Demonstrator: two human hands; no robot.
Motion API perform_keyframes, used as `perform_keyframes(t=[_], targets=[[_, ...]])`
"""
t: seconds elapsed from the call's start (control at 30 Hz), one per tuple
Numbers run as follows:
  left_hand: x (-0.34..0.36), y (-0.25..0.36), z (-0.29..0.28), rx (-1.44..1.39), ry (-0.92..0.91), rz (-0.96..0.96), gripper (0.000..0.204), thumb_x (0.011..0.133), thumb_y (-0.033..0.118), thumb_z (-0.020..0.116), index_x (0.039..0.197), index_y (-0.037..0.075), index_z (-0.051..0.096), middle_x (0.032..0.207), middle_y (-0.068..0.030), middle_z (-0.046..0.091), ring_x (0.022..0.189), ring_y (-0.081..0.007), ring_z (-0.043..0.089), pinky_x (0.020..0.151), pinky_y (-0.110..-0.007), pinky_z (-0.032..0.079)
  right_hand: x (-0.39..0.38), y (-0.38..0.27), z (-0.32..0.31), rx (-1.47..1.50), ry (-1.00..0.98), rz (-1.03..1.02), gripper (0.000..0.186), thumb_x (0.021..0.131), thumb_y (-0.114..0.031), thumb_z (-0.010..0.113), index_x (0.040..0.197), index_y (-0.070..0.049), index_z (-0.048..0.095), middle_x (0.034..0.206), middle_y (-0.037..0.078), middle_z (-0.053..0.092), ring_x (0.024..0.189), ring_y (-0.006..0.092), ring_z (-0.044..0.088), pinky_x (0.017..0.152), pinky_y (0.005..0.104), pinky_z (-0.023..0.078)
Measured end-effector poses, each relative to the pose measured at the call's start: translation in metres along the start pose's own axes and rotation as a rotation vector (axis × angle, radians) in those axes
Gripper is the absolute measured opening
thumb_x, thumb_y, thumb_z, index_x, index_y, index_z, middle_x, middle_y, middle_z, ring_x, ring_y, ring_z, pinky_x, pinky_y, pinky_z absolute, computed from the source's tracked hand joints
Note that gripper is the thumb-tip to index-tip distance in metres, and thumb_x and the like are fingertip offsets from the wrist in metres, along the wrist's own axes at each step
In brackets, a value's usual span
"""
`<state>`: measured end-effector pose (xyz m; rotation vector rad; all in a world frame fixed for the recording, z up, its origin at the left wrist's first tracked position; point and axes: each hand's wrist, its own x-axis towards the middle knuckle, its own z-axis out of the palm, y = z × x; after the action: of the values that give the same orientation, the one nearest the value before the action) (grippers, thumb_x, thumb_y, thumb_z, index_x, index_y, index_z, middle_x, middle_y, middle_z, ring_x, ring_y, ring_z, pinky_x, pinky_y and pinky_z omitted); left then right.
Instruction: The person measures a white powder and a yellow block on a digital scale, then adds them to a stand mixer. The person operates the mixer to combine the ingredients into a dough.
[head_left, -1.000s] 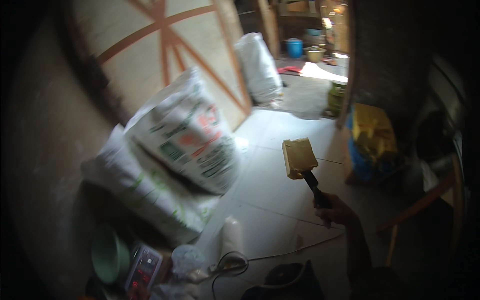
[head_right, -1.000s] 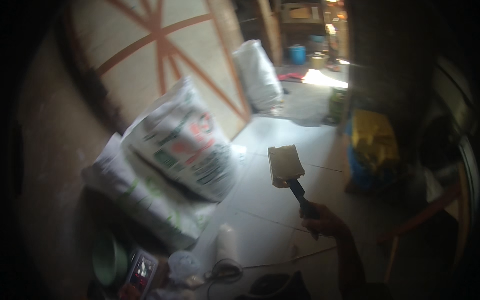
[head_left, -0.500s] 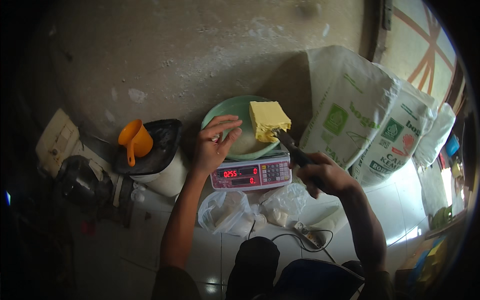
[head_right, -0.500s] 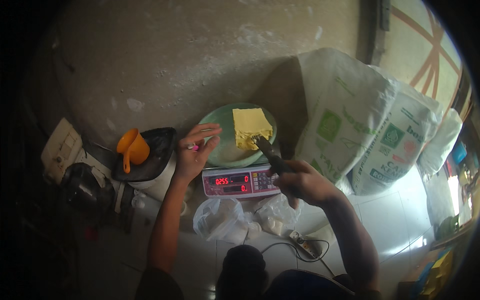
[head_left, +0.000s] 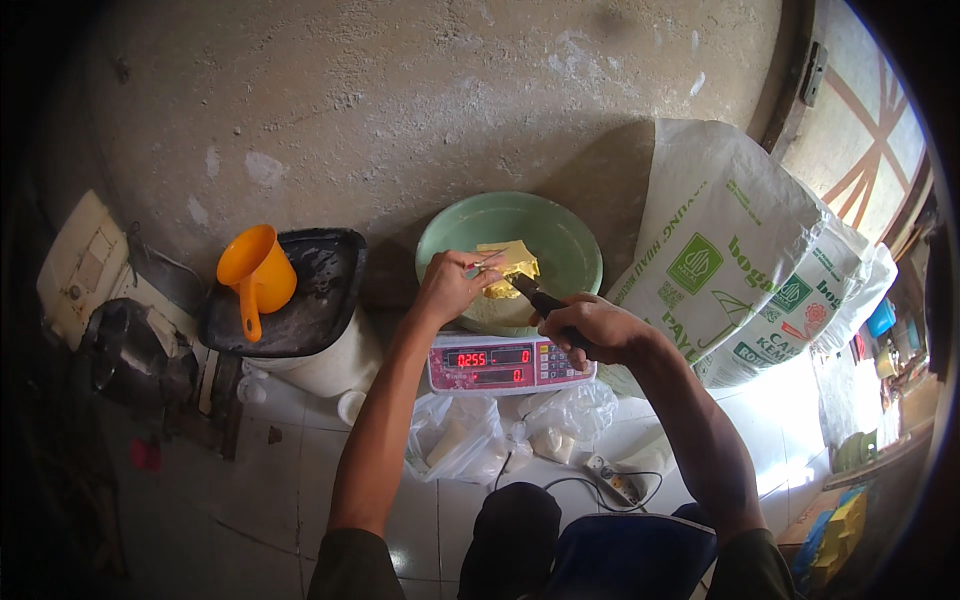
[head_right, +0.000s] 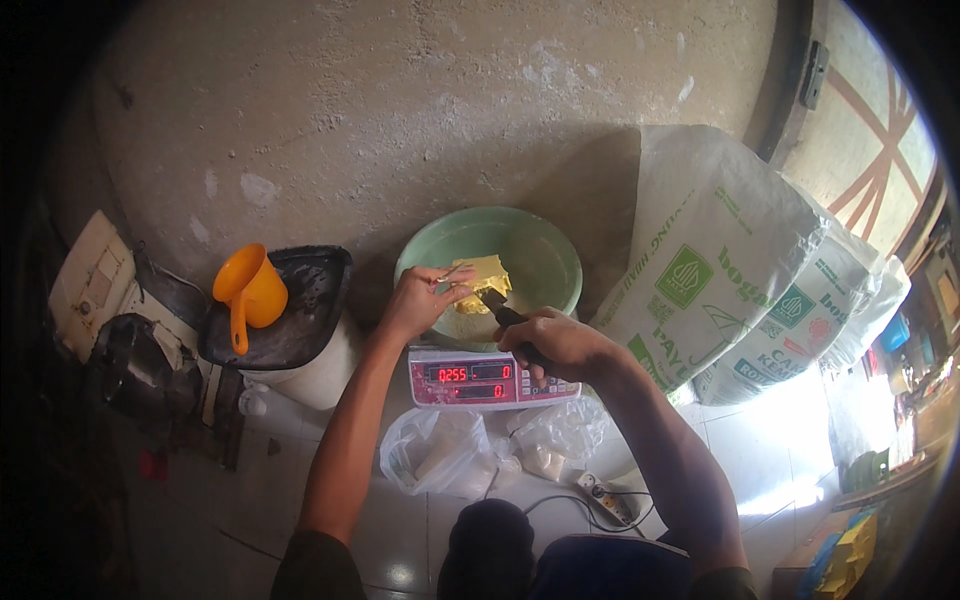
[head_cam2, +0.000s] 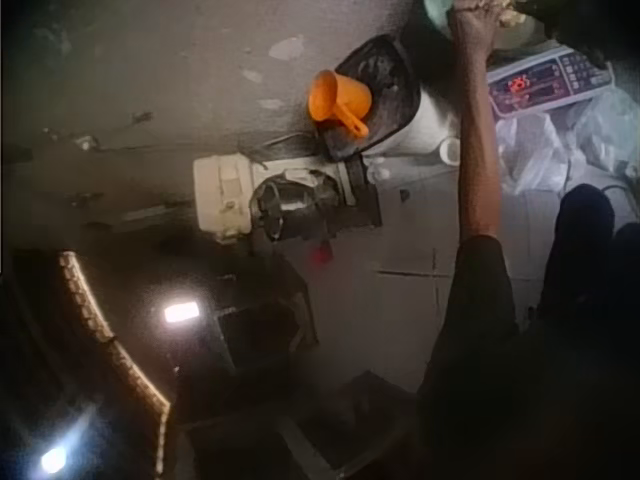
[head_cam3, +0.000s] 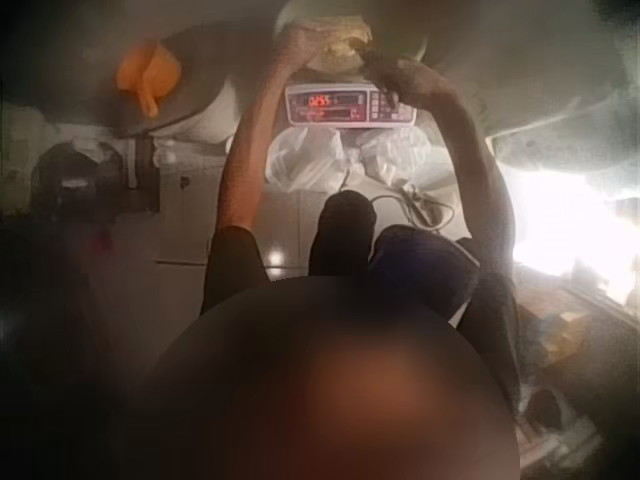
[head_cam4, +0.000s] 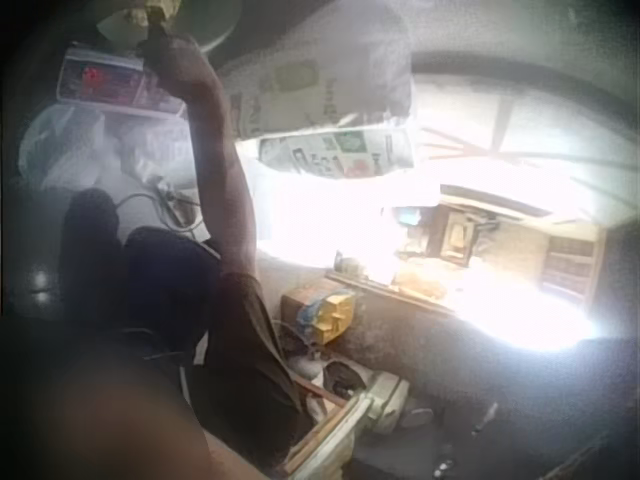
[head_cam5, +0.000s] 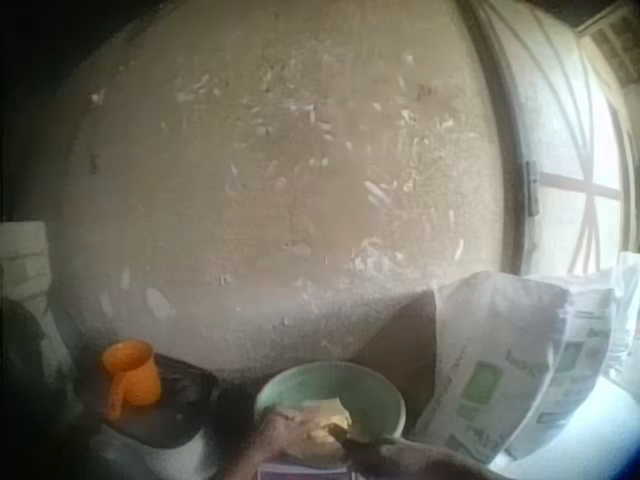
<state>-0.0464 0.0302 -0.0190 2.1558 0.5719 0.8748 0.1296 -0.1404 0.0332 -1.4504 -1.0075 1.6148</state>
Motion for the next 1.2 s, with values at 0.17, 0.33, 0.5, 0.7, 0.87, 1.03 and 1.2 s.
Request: perform_keyframes(t=[0.17,0.33,0.5,0.7,0.87,1.03,1.2], targets=[[0.004,-0.023,0.008,0.006,0.004,0.014,0.029,0.080,0.020,0.075,0.106,0.007,0.072,0.099,-0.0166,0.070,0.087,-0.0237,0.069,0.078,-0.032,0.052,0.006,-0.003,0.004,-0.027,0.027,0.032,0.031,0.087,-0.016,0.055,0.108,0.006,0.058,0.063,0.003,0.051,0.046,0.0108,0.049,0.045,0.0278,0.043],[0.014,-0.031,0.011,0.034,-0.014,0.005,0.030,0.078,0.022,0.076,0.105,0.009,0.073,0.097,-0.0174,0.070,0.087,-0.0266,0.069,0.078,-0.034,0.051,0.012,-0.002,0.002,-0.042,0.017,0.000,0.026,0.088,-0.016,0.054,0.100,0.006,0.061,0.060,0.003,0.048,0.045,0.0114,0.048,0.045,0.0282,0.042],[0.019,-0.030,0.010,0.044,-0.059,-0.050,0.030,0.079,0.022,0.076,0.106,0.009,0.072,0.097,-0.0193,0.070,0.086,-0.0292,0.068,0.077,-0.035,0.051,0.013,-0.007,0.000,0.011,0.003,0.053,0.020,0.089,-0.016,0.056,0.087,0.004,0.060,0.059,0.004,0.048,0.043,0.0114,0.046,0.044,0.0278,0.040],[0.019,-0.036,0.011,0.031,-0.057,-0.007,0.030,0.080,0.022,0.075,0.107,0.008,0.072,0.097,-0.0210,0.069,0.086,-0.0303,0.068,0.076,-0.035,0.051,0.012,-0.015,0.007,0.098,0.016,0.100,0.018,0.091,-0.013,0.054,0.091,0.005,0.055,0.058,0.003,0.046,0.041,0.0111,0.042,0.040,0.0268,0.036],[0.021,-0.033,0.010,0.029,-0.079,-0.036,0.030,0.081,0.021,0.075,0.107,0.007,0.071,0.096,-0.0214,0.069,0.086,-0.0298,0.068,0.076,-0.035,0.050,0.011,-0.019,0.012,0.040,0.046,0.107,0.026,0.092,-0.013,0.052,0.108,0.008,0.053,0.056,0.000,0.041,0.039,0.0090,0.039,0.037,0.0256,0.033],[0.022,-0.031,0.011,0.020,-0.086,-0.047,0.031,0.080,0.021,0.075,0.108,0.007,0.071,0.098,-0.0216,0.068,0.087,-0.0293,0.068,0.076,-0.035,0.050,0.016,-0.011,0.004,-0.115,-0.019,0.011,0.024,0.093,-0.014,0.053,0.103,0.007,0.055,0.057,0.000,0.042,0.040,0.0087,0.039,0.037,0.0253,0.032],[0.021,-0.030,0.009,0.038,-0.112,-0.063,0.031,0.081,0.019,0.074,0.109,0.006,0.070,0.098,-0.0220,0.068,0.088,-0.0296,0.068,0.077,-0.036,0.051,0.008,-0.018,0.013,0.022,0.007,0.075,0.021,0.094,-0.015,0.052,0.097,0.005,0.056,0.055,-0.001,0.043,0.039,0.0086,0.040,0.037,0.0250,0.032]])
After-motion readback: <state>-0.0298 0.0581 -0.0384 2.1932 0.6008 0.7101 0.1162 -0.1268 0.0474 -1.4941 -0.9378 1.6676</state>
